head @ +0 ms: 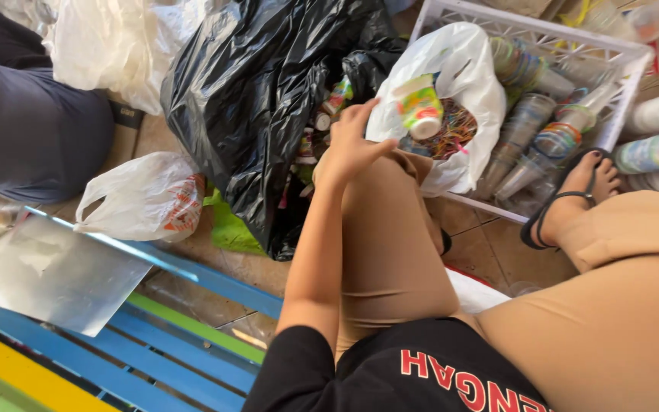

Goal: The person sits on a bench and uses a red utility knife to cut the rims off two plastic cups. They first cut an orange cup and then a green cup, holding each one in their left hand while cutting with their right hand.

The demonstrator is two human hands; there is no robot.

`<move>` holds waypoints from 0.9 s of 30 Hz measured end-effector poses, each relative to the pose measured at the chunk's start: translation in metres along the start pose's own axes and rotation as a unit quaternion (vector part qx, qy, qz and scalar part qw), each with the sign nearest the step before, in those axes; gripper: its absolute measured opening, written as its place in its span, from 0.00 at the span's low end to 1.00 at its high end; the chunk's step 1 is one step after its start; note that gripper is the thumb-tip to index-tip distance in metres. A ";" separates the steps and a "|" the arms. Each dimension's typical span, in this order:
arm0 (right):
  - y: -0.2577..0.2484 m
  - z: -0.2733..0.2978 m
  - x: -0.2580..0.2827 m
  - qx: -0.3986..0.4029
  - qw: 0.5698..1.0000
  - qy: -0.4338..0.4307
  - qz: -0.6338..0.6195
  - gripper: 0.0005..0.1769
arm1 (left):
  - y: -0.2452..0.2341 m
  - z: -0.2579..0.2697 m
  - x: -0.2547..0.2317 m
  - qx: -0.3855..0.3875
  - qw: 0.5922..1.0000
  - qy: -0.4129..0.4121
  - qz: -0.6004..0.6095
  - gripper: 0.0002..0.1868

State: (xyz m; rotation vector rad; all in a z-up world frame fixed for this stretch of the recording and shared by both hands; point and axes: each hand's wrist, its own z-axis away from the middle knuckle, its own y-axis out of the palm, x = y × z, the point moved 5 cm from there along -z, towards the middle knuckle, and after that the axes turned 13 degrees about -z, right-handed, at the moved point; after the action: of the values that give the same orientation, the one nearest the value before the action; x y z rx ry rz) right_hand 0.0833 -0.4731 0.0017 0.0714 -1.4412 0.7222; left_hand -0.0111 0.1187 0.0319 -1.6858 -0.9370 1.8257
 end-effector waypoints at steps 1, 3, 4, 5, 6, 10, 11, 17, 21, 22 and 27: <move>-0.001 -0.004 0.021 -0.004 1.000 -0.002 0.002 0.51 | 0.040 -0.025 0.018 0.137 0.981 -0.016 -0.134 0.46; 0.028 0.000 0.116 0.009 1.000 0.011 0.012 0.45 | 0.071 -0.055 -0.008 0.164 0.961 -0.001 -0.225 0.46; 0.045 0.010 0.164 0.028 0.999 0.022 0.018 0.39 | 0.088 -0.068 -0.018 0.187 0.930 0.009 -0.316 0.46; 0.045 0.016 0.170 0.025 0.999 0.028 0.019 0.39 | 0.107 -0.071 -0.031 0.192 0.930 0.013 -0.313 0.46; 0.043 0.013 0.177 0.014 0.999 0.027 0.016 0.39 | 0.120 -0.083 -0.043 0.192 0.944 -0.010 -0.269 0.47; 0.038 0.020 0.192 -0.027 0.999 0.009 0.016 0.33 | 0.204 -0.103 -0.029 0.217 0.948 -0.158 -0.172 0.52; 0.040 0.024 0.202 -0.031 0.999 0.009 0.018 0.33 | 0.217 -0.098 -0.026 0.217 0.949 -0.154 -0.171 0.52; 0.039 0.037 0.225 -0.041 0.991 0.041 0.122 0.26 | 0.253 -0.084 -0.024 0.045 0.974 -0.165 -0.151 0.45; 0.030 0.037 0.205 -0.037 0.972 0.134 0.190 0.28 | 0.265 -0.088 -0.018 0.030 0.981 -0.187 -0.048 0.37; 0.028 0.039 0.199 -0.025 0.955 0.194 0.225 0.28 | 0.271 -0.085 -0.009 0.036 0.980 -0.198 -0.004 0.35; 0.030 0.037 0.196 -0.020 0.958 0.165 0.234 0.26 | 0.269 -0.087 0.000 0.024 0.978 -0.202 0.050 0.27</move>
State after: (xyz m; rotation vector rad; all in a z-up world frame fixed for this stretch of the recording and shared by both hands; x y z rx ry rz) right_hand 0.0285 -0.3865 0.1751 -0.4197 -1.1558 1.0358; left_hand 0.1019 -0.0422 -0.1712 -1.3778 -0.9676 2.2936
